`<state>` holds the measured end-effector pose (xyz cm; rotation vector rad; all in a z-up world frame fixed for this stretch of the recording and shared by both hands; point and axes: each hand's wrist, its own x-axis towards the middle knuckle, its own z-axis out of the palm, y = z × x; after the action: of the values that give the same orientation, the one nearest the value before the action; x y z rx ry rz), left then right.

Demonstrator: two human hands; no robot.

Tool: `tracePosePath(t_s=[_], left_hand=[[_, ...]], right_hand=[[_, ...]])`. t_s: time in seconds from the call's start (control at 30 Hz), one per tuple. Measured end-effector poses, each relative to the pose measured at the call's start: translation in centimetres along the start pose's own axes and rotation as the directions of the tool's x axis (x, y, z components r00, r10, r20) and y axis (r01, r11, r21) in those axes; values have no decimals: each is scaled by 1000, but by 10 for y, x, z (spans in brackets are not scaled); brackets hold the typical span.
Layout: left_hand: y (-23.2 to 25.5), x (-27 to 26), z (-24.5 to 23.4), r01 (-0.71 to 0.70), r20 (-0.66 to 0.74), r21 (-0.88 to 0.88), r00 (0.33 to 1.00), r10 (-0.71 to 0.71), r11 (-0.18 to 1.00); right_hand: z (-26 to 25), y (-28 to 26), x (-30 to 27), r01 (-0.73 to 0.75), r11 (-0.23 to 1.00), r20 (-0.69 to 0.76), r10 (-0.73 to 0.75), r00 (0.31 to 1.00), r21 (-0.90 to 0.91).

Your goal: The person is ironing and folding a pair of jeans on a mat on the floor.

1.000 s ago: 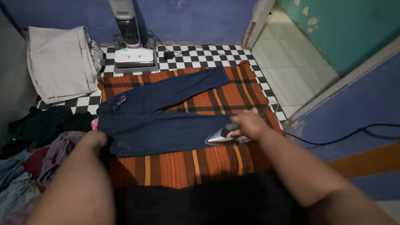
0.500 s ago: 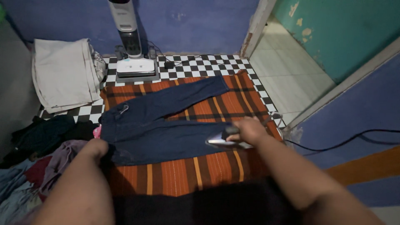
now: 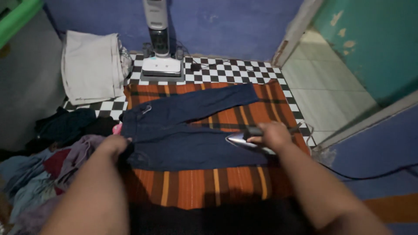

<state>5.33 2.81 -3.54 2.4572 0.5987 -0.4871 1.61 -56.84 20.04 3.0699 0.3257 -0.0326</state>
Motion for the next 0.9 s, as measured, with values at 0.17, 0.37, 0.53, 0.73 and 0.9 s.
tracePosePath(t_s=[0.17,0.37,0.53,0.73,0.9], left_hand=[[29,-38,-15,226,90,-475,974,-209,851],[37,-52,-17,292,122,-461,956,-266,838],[39,-54,-24,301,156,-476,953,-258,826],[47,-69,-28,309,141,-490,951,-276,815],[36,-44,-20,264,134,-500,965,-227,825]], right_hand=[[2,0,2,25,1000,47,-25,999,2],[-18,-14,1,-116,990,133,104,986,85],[-7,-8,4,-49,998,138,42,990,49],[-28,-29,2,-245,967,249,221,943,67],[-17,-12,-21,-34,999,345,22,938,29]])
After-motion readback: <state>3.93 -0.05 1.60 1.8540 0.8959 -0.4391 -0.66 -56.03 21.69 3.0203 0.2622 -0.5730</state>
